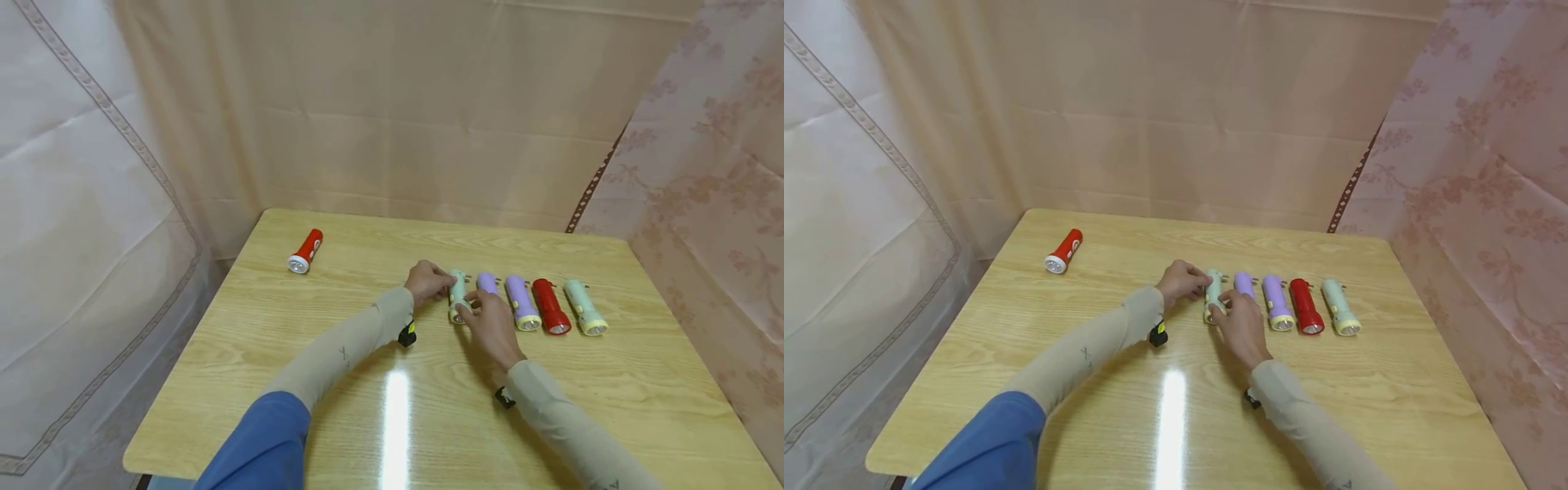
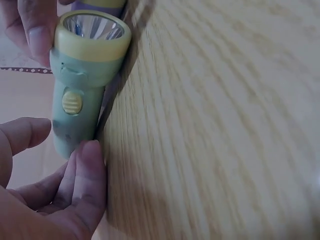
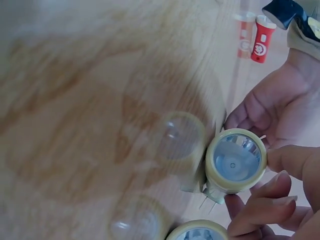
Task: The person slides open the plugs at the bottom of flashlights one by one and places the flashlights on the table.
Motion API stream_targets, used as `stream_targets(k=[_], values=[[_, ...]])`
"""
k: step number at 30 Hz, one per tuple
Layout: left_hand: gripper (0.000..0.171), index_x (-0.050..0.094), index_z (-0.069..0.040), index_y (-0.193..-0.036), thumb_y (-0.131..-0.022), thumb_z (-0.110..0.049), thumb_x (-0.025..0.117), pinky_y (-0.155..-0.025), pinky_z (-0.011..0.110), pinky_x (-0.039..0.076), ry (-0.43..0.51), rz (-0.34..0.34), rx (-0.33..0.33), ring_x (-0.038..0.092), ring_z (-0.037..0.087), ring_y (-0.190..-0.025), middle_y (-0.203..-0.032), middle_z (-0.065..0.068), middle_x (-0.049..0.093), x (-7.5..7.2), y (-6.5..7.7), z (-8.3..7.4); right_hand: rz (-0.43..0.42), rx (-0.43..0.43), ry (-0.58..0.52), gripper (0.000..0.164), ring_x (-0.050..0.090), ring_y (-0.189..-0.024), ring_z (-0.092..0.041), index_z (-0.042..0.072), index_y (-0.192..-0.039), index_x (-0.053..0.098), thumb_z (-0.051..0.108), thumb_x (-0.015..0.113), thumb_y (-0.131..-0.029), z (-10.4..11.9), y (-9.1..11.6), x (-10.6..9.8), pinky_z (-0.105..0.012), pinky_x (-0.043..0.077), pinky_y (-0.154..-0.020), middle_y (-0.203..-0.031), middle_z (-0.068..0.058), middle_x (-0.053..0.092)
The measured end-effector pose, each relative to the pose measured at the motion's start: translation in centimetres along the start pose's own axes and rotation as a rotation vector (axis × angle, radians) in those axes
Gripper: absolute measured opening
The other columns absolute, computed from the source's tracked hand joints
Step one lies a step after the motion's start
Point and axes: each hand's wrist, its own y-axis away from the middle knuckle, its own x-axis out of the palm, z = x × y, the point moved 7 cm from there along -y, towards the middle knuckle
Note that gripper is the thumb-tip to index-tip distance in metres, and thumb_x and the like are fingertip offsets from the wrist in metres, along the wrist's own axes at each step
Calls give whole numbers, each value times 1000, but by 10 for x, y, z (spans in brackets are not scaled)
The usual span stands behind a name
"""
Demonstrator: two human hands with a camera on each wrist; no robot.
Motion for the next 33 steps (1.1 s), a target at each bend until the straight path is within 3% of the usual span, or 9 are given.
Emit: stream_targets(k=[8, 17, 20, 26, 33], values=[[21, 73, -5, -108, -94, -20, 78, -75, 36, 60, -36, 19, 25, 70, 27, -89, -98, 6, 69, -11, 12, 2, -54, -15, -33, 25, 63, -100, -35, 0, -109, 70, 22, 72, -97, -3, 1, -3, -49, 54, -82, -105, -19, 67], [15, 71, -9, -106, -100, -23, 72, -81, 41, 61, -35, 174, 94, 70, 31, -97, -108, 8, 71, -23, 42, 6, -75, -53, -63, 23, 63, -97, -32, 2, -109, 71, 21, 71, -97, 3, 10, -8, -42, 51, -79, -103, -15, 70], [16, 72, -10, -106, -100, -24, 71, -81, 42, 61, -43, 210, 103, 70, 31, -98, -110, 9, 71, -28, 52, 9, -74, -61, -67, 22, 62, -89, -29, 4, -109, 71, 22, 71, -96, 6, 16, -10, -38, 49, -73, -100, -13, 70], [17, 71, -9, -108, -101, -25, 70, -83, 45, 61, -63, 261, 140, 70, 35, -100, -114, 17, 69, -38, 79, 14, -43, -77, -62, 19, 54, -66, -16, 8, -106, 73, 25, 72, -97, 10, 28, -8, -27, 44, -57, -93, -7, 70], [18, 72, -12, -106, -100, -29, 72, -84, 43, 60, -84, 321, 135, 69, 32, -100, -109, 13, 70, -50, 111, 24, 52, -54, -108, 21, 54, -64, -14, 11, -107, 73, 30, 74, -97, 14, 47, 2, -25, 44, -54, -90, -3, 67]])
